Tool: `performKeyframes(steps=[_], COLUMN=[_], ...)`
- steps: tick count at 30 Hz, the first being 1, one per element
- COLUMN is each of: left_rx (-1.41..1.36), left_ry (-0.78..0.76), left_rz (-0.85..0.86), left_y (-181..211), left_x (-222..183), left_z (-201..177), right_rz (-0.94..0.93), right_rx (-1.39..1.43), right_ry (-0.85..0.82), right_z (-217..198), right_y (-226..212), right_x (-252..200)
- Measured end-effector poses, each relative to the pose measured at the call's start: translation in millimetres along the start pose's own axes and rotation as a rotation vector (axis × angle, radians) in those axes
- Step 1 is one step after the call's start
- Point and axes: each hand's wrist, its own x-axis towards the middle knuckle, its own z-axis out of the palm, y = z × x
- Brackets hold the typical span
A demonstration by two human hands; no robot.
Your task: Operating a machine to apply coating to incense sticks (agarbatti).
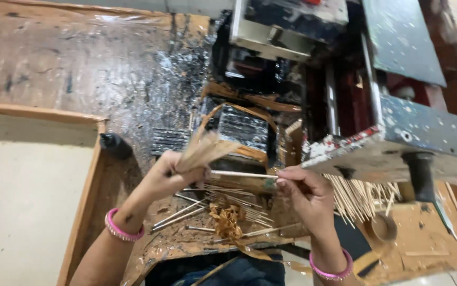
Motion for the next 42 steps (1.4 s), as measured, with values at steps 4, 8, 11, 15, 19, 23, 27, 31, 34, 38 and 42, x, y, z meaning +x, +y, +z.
performKeyframes(steps=[4,8,11,15,19,23,27,31,34,38,42], left_rx=[-0.196,-0.417,-0.410,-0.411,-0.451,-0.462,-0.386,-0.265,0.074,0.026,-0.124], left_ry=[0.361,0.571,0.592,0.550,0.512,0.497,0.504,0.521,0.602,0.770,0.834], left_rz=[0.093,-0.104,-0.074,-0.119,-0.158,-0.187,-0.275,-0.129,0.048,-0.207,-0.033], left_y=[-9,-14,-49,-40,-39,-39,-32,-60,-101,-144,-155], left_x=[23,73,81,81,78,83,76,43,-20,-108,-128], left_z=[-39,-35,-22,-29,-29,-31,-31,-19,-4,10,16], right_rz=[-0.373,-0.528,-0.432,-0.478,-0.543,-0.381,-0.420,-0.252,-0.233,-0.306,0.058], right_rx=[-0.783,-1.408,-1.475,-1.406,-1.375,-1.480,-1.639,-1.557,-1.241,-1.150,-1.265], right_ry=[-0.105,-0.095,-0.087,-0.031,0.013,-0.122,-0.173,-0.168,-0.016,0.338,0.487], right_z=[46,65,50,36,43,42,36,36,31,-32,-112], right_y=[-40,-39,-10,36,27,3,5,4,-21,-9,40], right_x=[54,83,71,70,65,71,82,85,45,-16,-57])
